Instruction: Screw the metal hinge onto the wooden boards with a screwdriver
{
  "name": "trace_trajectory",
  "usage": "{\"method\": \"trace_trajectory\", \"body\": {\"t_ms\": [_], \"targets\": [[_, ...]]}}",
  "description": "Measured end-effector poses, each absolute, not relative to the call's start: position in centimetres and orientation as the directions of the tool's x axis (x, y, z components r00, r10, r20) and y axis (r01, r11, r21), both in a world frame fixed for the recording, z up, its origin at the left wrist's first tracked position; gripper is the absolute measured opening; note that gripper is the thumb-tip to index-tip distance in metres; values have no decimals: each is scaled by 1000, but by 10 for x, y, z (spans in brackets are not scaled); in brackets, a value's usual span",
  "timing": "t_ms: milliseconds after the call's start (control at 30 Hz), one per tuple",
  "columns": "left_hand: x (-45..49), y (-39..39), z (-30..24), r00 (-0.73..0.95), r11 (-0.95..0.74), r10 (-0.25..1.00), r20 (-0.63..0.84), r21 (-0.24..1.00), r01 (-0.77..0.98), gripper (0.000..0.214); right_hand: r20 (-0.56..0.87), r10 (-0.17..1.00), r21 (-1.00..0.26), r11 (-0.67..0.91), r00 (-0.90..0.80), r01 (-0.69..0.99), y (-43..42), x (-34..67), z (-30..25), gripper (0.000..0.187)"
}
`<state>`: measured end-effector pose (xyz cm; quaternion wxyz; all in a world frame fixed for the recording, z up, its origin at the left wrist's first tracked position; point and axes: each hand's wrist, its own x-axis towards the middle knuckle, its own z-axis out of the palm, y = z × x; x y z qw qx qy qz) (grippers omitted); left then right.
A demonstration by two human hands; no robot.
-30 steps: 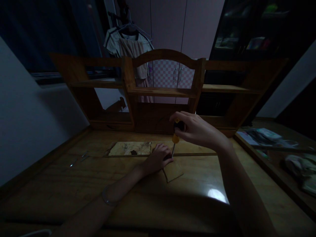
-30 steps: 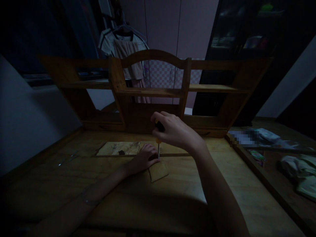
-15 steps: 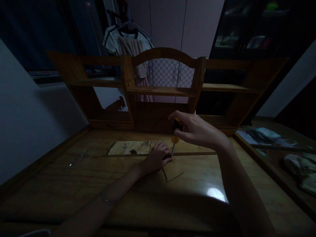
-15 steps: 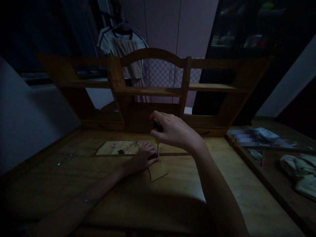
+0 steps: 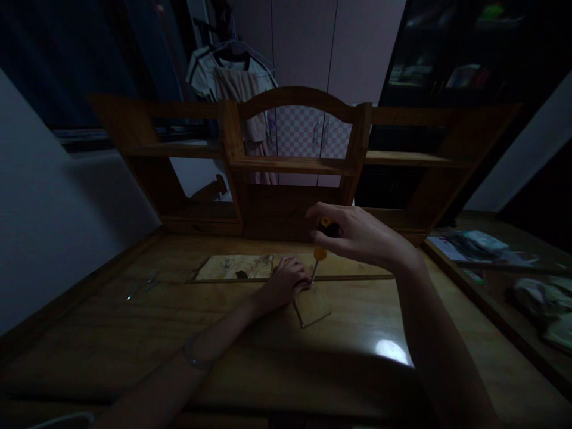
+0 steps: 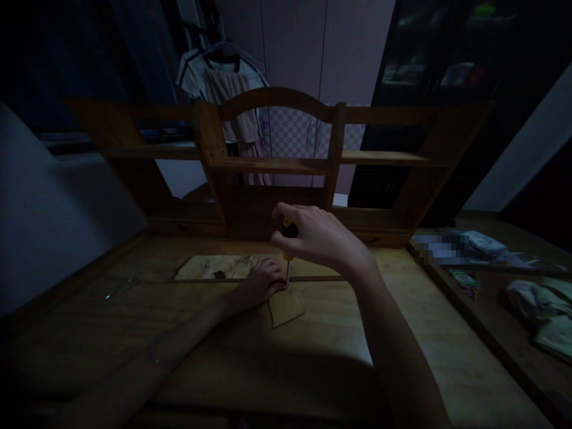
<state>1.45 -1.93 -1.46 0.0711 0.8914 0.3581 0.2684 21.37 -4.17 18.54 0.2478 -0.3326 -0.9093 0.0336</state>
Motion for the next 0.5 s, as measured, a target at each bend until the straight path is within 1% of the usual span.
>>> {"method": "trace_trajectory", "body": {"t_ms": [100,200,233,333,367,500], "targets": [[14,-20,-14,602,-740,668,436,307,599,8,438,652,-234,748,-619,622,-40,213,184,19],[14,-20,-13,612,-745,661,434,289,601,7,440,641,-225,757,-629,614,-39,213,183,10],[14,-20,-13,615,-746,661,430,284,603,8,435,631,-220,766,-642,604,-39,213,184,11],[14,-18,-15,618,-744,662,425,274,609,8,426,618,-214,778,-661,590,-42,214,186,24],[14,-17,-16,618,-744,662,425,272,610,8,421,620,-215,777,-662,592,-42,214,187,25],[14,-17,-17,626,-751,655,423,270,603,10,398,643,-235,761,-654,605,-42,214,186,12]]}}
